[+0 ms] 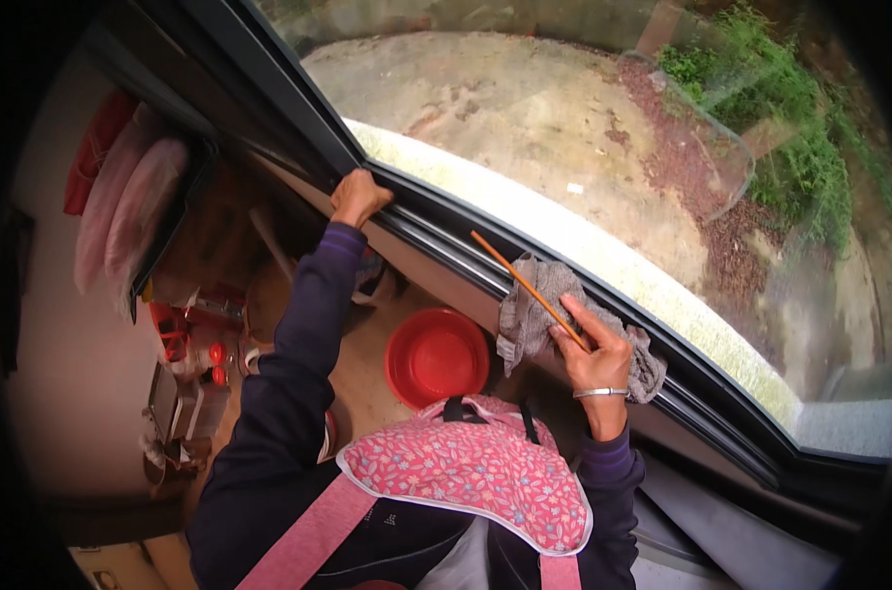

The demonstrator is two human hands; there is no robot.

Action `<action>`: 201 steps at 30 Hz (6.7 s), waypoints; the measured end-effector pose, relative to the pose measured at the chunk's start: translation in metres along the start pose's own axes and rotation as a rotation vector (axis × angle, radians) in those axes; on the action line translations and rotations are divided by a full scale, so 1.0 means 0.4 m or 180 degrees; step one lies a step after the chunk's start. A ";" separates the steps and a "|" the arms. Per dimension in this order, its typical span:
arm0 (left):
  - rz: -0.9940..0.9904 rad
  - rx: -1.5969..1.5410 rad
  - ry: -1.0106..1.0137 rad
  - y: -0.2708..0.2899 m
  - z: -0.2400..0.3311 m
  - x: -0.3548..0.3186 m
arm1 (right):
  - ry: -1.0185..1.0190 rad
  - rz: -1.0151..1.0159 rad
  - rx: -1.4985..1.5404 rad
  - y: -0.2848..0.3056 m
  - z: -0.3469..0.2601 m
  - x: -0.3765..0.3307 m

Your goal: The person cleans the window frame using a cloth and a thin stick. They wipe the frame with the cloth and use the stick to reach into crevices, repeating the process along the frame.

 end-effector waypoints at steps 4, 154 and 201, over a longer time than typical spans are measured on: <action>-0.0312 0.0261 0.0523 -0.022 0.030 0.006 | -0.0114 -0.0017 0.0193 0.008 -0.006 -0.001; -0.5942 -0.3272 -0.1529 -0.006 0.230 -0.759 | 0.0728 0.2362 -0.3237 0.840 0.075 -0.346; -0.1032 -0.2094 -0.3898 -0.058 0.340 -0.696 | 0.1352 0.2888 -0.2475 0.281 -0.180 -0.185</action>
Point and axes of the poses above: each hand's wrist, its own x-axis towards the middle knuckle, its own y-axis out of the back of the hand, z = x × y, the point moved 4 cm from there along x, towards the middle knuckle, and after that the axes turned 15 degrees about y, right-handed, at the moved point
